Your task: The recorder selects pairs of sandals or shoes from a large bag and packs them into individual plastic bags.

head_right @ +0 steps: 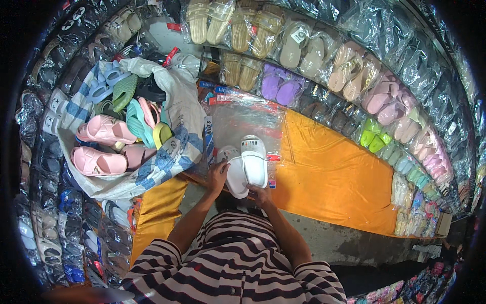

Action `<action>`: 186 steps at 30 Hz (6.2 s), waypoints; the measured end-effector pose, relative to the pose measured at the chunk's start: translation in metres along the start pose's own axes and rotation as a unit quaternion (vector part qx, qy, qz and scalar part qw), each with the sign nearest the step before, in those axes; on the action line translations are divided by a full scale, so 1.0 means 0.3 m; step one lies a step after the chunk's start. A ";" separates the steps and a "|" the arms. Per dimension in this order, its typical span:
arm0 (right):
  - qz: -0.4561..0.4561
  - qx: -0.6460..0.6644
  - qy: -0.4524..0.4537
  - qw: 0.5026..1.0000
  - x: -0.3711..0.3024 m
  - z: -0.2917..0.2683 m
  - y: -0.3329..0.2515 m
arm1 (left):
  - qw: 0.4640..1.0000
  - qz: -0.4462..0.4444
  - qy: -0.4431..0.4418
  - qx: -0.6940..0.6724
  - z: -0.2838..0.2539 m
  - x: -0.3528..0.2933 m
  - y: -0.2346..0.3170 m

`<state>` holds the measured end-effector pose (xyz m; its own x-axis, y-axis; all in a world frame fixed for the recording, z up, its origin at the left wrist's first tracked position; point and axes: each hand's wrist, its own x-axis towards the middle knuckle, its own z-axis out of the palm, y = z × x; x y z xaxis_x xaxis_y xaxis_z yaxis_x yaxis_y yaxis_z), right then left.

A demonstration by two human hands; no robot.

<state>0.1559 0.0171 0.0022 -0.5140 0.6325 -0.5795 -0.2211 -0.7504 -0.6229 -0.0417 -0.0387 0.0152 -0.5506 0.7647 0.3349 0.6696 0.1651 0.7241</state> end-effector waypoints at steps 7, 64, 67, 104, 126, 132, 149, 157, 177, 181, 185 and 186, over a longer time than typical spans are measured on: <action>0.034 -0.004 0.000 0.999 -0.030 -0.001 -0.006 | 0.970 -0.233 -0.012 -0.071 0.006 0.102 -0.176; -0.017 -0.357 0.031 0.933 0.175 0.041 -0.129 | 0.708 -0.512 -0.120 -0.471 0.041 -0.034 -0.305; -0.053 -0.499 0.027 0.865 0.262 0.026 -0.131 | 0.710 -0.481 -0.117 -0.501 0.036 -0.038 -0.295; -0.267 -0.554 0.201 0.762 0.370 0.106 -0.084 | 0.906 -0.359 0.017 -0.225 0.038 0.050 -0.220; -0.050 -0.325 -0.128 0.936 0.227 0.158 -0.211 | 0.907 -0.169 -0.230 -0.310 -0.117 0.046 -0.254; -0.019 -0.432 -0.220 0.874 0.224 0.133 -0.196 | 0.923 -0.111 -0.334 -0.153 -0.179 0.048 -0.238; -0.167 -0.467 -0.034 0.868 0.230 0.099 -0.074 | 0.951 -0.098 -0.140 -0.256 -0.087 -0.009 -0.283; -0.246 -0.505 0.047 0.826 0.249 0.129 -0.047 | 0.983 -0.103 -0.073 -0.136 -0.081 0.010 -0.234; -0.286 -0.507 0.093 0.808 0.287 0.183 0.009 | 0.976 -0.144 -0.089 -0.134 -0.035 0.044 -0.283; -0.314 -0.480 0.132 0.808 0.268 0.191 0.045 | 0.994 -0.090 -0.042 -0.054 -0.032 0.013 -0.277; -0.327 -0.476 0.152 0.802 0.268 0.189 0.051 | 0.997 -0.074 -0.008 -0.036 -0.023 -0.005 -0.264; -0.325 -0.477 0.153 0.802 0.273 0.186 0.050 | 0.998 -0.058 0.008 -0.022 -0.014 -0.009 -0.262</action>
<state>0.0643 0.0470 -0.0253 -0.2866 0.9578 0.0198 0.4502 0.1529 -0.8797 -0.0950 -0.0565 -0.0402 -0.6315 0.7320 0.2558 0.5782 0.2248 0.7843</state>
